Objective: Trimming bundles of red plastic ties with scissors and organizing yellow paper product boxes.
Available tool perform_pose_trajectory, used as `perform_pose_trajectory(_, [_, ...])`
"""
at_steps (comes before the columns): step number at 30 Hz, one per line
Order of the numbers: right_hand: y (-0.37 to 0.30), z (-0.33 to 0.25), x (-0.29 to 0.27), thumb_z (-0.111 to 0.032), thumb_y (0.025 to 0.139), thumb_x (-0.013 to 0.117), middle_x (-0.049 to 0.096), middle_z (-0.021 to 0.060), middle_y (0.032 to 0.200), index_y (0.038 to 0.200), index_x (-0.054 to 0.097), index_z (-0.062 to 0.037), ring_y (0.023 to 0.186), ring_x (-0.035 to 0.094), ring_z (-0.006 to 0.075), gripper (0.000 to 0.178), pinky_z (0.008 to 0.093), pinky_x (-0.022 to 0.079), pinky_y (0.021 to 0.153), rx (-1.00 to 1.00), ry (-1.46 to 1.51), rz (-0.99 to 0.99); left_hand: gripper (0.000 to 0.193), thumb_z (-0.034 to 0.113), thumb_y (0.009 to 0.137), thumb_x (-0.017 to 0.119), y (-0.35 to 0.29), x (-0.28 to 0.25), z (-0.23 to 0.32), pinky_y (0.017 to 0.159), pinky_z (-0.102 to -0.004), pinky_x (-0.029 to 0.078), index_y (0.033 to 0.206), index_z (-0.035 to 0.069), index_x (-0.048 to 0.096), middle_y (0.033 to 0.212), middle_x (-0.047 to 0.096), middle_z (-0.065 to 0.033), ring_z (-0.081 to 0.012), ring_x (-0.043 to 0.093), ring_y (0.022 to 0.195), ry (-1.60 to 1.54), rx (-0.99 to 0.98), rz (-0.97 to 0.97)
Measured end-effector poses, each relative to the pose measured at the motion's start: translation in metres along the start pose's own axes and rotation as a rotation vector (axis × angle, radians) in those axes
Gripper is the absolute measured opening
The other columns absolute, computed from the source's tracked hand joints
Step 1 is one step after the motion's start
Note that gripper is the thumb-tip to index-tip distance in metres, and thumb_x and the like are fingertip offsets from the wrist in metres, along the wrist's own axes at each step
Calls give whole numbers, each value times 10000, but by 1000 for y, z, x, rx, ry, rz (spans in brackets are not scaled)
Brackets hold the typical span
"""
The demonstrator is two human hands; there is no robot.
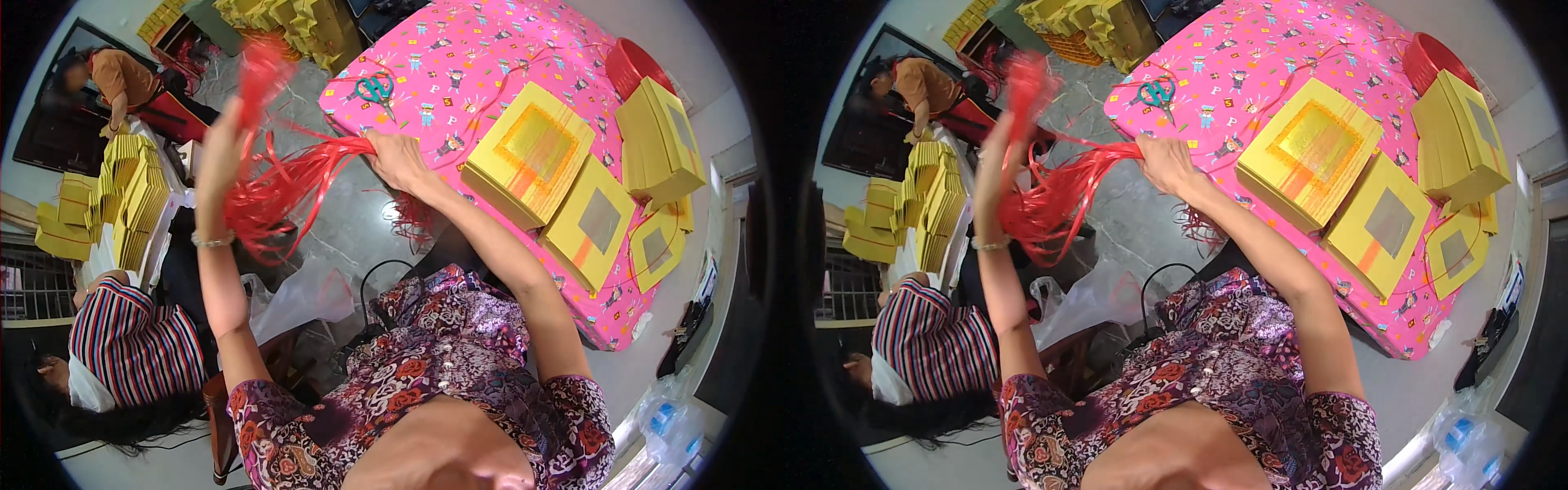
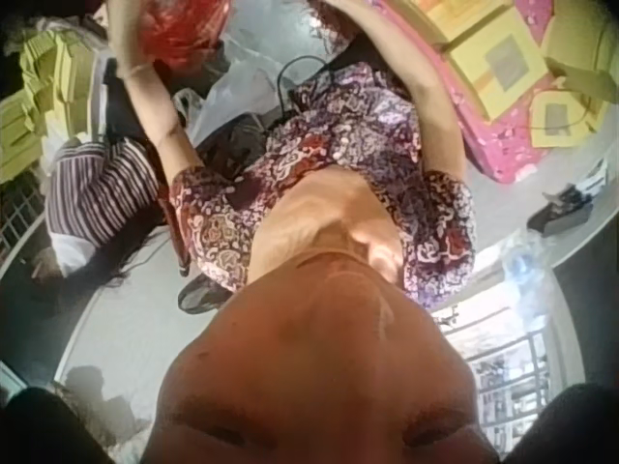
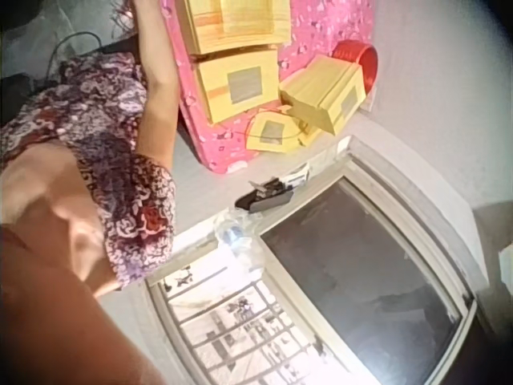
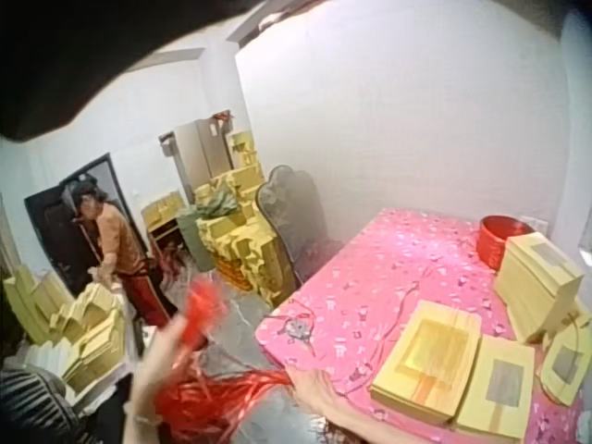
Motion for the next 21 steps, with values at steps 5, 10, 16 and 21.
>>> perform_pose_trajectory(5, [25,-34,-14,-137,787,591,560,209,614,820,536,-19,620,584,409,133,499,442,530,-109,-139,-17,649,296,854,621,-10,31,-18,1019,-391,344,1358,-10,349,1295,445,-245,-342,441,1220,191,262,26])
perform_pose_trajectory(10, [37,-41,-7,-131,764,569,573,194,608,795,537,-7,601,606,382,132,481,461,529,-215,-258,-2,475,69,915,484,7,27,55,1014,-299,344,1369,11,356,1287,488,-140,-218,469,1208,-465,399,-109])
perform_pose_trajectory(16, [38,-74,-12,-174,770,537,606,158,603,753,557,-4,588,637,320,171,457,482,533,-364,-356,-43,739,363,799,717,1,101,49,897,-271,438,1314,-48,382,1173,556,-168,-163,547,1060,-285,423,-374])
perform_pose_trajectory(21, [43,-58,-15,-191,768,572,600,164,619,799,559,-18,618,627,344,177,458,476,553,-316,-249,-57,613,330,844,671,-16,107,40,620,-229,442,1274,-38,437,881,605,-59,-93,547,758,-394,-70,-652])
Point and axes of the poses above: each hand's wrist, its own y-axis towards the middle knuckle, its own x-axis out of the palm, z = x × y, the point moved 7 cm from there along y, towards the middle knuckle
